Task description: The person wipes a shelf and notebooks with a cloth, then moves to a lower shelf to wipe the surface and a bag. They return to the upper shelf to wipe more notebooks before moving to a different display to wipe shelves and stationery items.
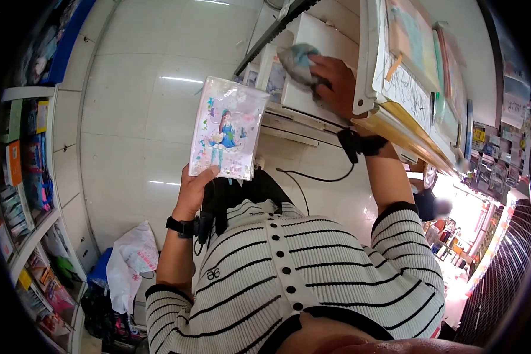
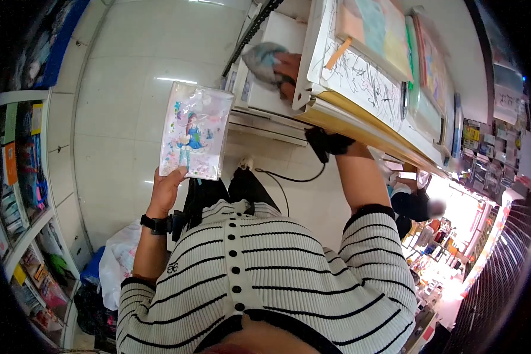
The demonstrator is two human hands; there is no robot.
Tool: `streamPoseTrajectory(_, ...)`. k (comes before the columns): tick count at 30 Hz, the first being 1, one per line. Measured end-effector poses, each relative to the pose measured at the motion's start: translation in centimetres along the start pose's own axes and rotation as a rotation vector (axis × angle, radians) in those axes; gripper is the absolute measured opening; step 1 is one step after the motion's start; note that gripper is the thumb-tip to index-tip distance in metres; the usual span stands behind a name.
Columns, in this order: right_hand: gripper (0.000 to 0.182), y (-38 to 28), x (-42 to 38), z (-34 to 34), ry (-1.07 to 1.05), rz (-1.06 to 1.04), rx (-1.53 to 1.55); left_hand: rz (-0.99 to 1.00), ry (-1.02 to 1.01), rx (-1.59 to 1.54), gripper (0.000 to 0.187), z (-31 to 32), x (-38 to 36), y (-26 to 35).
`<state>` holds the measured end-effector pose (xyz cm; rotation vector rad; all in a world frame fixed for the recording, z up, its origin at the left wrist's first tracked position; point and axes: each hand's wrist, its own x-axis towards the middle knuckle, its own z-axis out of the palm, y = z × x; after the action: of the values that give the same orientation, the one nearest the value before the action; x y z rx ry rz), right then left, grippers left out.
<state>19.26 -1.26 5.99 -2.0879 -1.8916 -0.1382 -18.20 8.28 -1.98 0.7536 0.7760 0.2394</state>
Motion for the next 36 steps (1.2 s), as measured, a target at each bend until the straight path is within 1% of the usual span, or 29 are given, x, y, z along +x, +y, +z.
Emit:
streamPoseTrajectory(2,0.037,-0.4,-0.7,-2.6,-0.233,0.082,0.12,0.003,0.007,-0.005,0.035,0.2,-0.1,0.0)
streamPoseTrajectory(3,0.036,0.1,-2.1,-3.5,-0.21,0.113,0.13,0.012,0.017,-0.012,0.035,0.3,-0.1,0.1)
streamPoseTrajectory(6,0.033,3.6,-8.0,-5.3,-0.013,0.289,-0.071,0.014,0.041,0.01,0.035,0.4,-0.1,0.2)
streamPoseTrajectory(8,0.032,5.3,-11.8,-5.4,0.023,0.393,-0.218,0.032,0.045,0.0,0.034,0.3,0.1,-0.1)
streamPoseTrajectory(9,0.031,5.8,-13.1,-4.7,0.029,0.413,-0.283,0.05,0.05,-0.014,0.033,0.4,0.2,-0.2)
streamPoseTrajectory(11,0.029,5.4,-14.1,-1.7,0.058,0.395,-0.389,0.068,0.066,-0.033,0.033,0.5,0.0,0.5)
streamPoseTrajectory(13,0.028,3.8,-12.9,1.9,0.088,0.288,-0.543,0.103,0.086,-0.099,0.035,0.2,0.0,0.9)
streamPoseTrajectory(14,0.025,0.3,-9.8,1.6,-0.016,0.379,-0.46,0.104,0.076,-0.088,0.035,0.1,-0.1,1.1)
streamPoseTrajectory(15,0.028,-2.0,-7.3,2.0,-0.13,0.235,-0.716,0.14,0.101,-0.108,0.037,0.2,-0.1,1.5)
streamPoseTrajectory(16,0.034,-4.3,-5.5,3.0,-0.213,0.384,-0.335,0.178,0.124,-0.128,0.039,0.2,-0.3,1.8)
streamPoseTrajectory(17,0.036,-7.5,-3.3,2.9,-0.037,0.351,-0.088,0.227,0.127,-0.135,0.039,-0.4,-0.1,1.5)
streamPoseTrajectory(18,0.041,-9.7,-1.7,1.8,-0.131,0.206,0.07,0.224,0.109,-0.117,0.039,-1.0,-0.2,1.5)
streamPoseTrajectory(20,0.04,-12.0,-0.1,2.4,-0.062,0.139,0.332,0.256,0.143,-0.148,0.038,-2.0,-0.3,2.1)
streamPoseTrajectory(21,0.04,-11.9,0.4,1.9,-0.038,0.152,0.322,0.248,0.188,-0.17,0.036,-1.8,-0.3,2.6)
streamPoseTrajectory(23,0.035,-11.3,0.8,0.4,0.14,0.359,0.546,0.26,0.165,-0.182,0.035,-2.0,-0.5,2.9)
streamPoseTrajectory(25,0.034,-8.2,-0.5,-1.7,-0.001,0.546,0.184,0.294,0.168,-0.205,0.031,-0.8,-0.9,3.7)
streamPoseTrajectory(27,0.035,-0.4,-6.4,1.4,0.107,0.292,-0.523,0.307,0.149,-0.212,0.03,-0.7,-1.0,3.8)
streamPoseTrajectory(29,0.039,5.8,-11.9,1.6,0.176,0.348,-0.857,0.301,0.143,-0.251,0.027,-0.6,-1.4,3.3)
streamPoseTrajectory(30,0.039,6.9,-12.7,1.6,0.184,0.361,-0.855,0.304,0.137,-0.238,0.027,-0.5,-1.6,3.1)
streamPoseTrajectory(32,0.043,8.7,-13.6,1.6,-0.128,0.618,-0.526,0.278,0.164,-0.233,0.015,-0.4,-1.5,2.8)
streamPoseTrajectory(33,0.045,8.4,-13.4,1.2,-0.283,0.733,-0.346,0.268,0.134,-0.234,0.028,-0.3,-1.5,2.8)
streamPoseTrajectory(34,0.047,8.1,-13.2,0.9,-0.436,0.833,-0.158,0.273,0.132,-0.223,0.028,-0.3,-1.6,3.0)
streamPoseTrajectory(35,0.05,6.6,-13.5,1.4,-0.272,0.782,-0.102,0.254,0.144,-0.235,0.018,-0.1,-1.6,3.1)
streamPoseTrajectory(36,0.052,3.0,-12.8,0.3,-0.11,0.723,-0.049,0.236,0.157,-0.253,0.012,0.5,-1.7,3.0)
